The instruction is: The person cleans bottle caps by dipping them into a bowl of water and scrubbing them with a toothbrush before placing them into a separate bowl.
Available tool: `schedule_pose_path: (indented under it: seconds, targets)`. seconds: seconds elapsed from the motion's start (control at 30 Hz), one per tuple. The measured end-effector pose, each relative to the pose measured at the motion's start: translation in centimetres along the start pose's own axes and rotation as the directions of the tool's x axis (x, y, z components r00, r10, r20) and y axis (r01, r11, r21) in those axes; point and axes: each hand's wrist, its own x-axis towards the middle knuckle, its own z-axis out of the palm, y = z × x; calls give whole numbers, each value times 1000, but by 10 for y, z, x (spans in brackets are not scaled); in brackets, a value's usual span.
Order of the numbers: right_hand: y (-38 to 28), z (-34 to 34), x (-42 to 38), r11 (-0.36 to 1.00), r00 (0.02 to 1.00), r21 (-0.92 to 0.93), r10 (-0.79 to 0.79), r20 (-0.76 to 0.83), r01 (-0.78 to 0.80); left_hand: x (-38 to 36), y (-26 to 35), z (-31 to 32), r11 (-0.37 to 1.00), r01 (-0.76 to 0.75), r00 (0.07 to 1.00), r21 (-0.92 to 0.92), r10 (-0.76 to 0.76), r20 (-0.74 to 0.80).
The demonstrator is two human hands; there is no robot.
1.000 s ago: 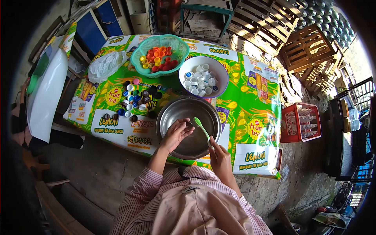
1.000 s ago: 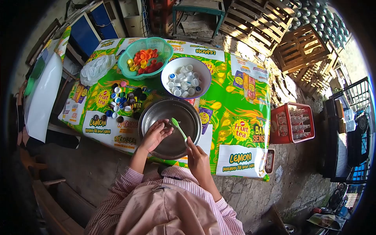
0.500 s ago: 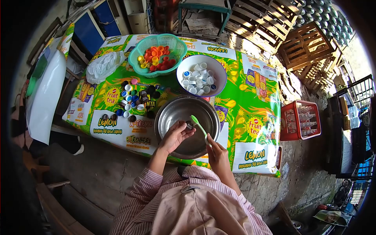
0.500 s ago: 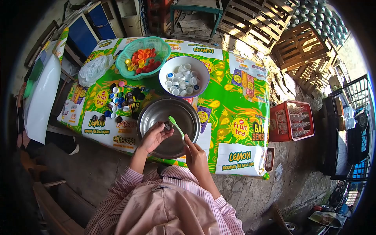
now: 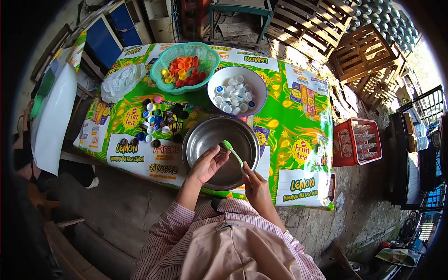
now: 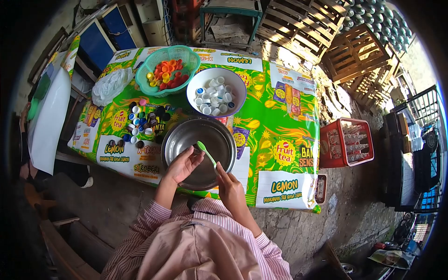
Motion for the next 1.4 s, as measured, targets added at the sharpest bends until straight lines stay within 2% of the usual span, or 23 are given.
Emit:
schedule_pose_path:
  seconds: [0.1,0.13,0.2,0.27,0.33,0.37,0.43,0.47,0.53,0.67,0.77,0.93,1.0,1.03,1.1,1.17,1.23,1.27,1.33,1.4]
  targets:
    - [-1,-6,3,989,988,-9,149,32,-149,0,0,-4,995,35,999,-90,-32,30]
    - [-4,-6,2,989,989,-6,147,32,-147,0,1,-5,985,76,997,-156,-71,34]
    - [-8,-5,-2,995,994,34,89,63,-91,-3,3,-3,982,86,995,-167,-77,58]
    - [-5,1,-1,993,997,91,73,30,-75,-5,5,1,979,95,993,-180,-80,84]
    - [-1,4,3,990,997,131,66,-33,-61,-9,8,8,999,46,999,-12,-46,13]
    - [0,3,5,989,997,132,65,-32,-60,-10,9,7,999,45,999,-12,-44,11]
    - [1,-2,8,959,976,198,182,119,-203,-12,8,5,986,-24,999,164,18,36]
    - [4,-4,7,959,976,197,182,120,-203,-11,7,4,986,-23,999,163,18,36]
    - [9,-8,8,943,974,268,158,165,-199,-9,5,4,947,-152,987,283,163,-14]
    - [4,-16,7,953,969,220,170,177,-207,-10,4,10,950,-176,983,258,186,-14]
    - [5,-17,11,943,951,212,209,227,-258,-10,2,4,908,-182,980,378,137,144]
    - [17,-18,12,930,936,255,183,301,-264,-7,9,3,907,-210,977,366,205,54]
    - [15,-19,11,928,934,257,189,303,-271,-12,8,12,957,-160,986,243,165,-1]
    - [14,-20,11,925,933,257,200,299,-281,-12,6,11,957,-159,986,244,164,-2]
    - [13,-16,12,919,938,285,188,291,-273,-9,0,8,942,-155,987,298,136,85]
    - [9,-18,17,912,943,311,178,283,-266,-5,-5,9,921,-164,986,352,140,93]
    - [-4,-25,24,934,891,160,239,385,-319,-2,-2,9,855,-185,980,485,125,154]
    - [1,-25,23,935,892,158,237,384,-316,1,1,10,854,-189,979,484,128,156]
    - [10,-24,19,934,953,272,164,254,-233,-1,5,14,717,-320,945,619,287,157]
    - [13,-24,16,946,952,226,173,253,-232,-2,7,18,688,-339,934,642,329,141]
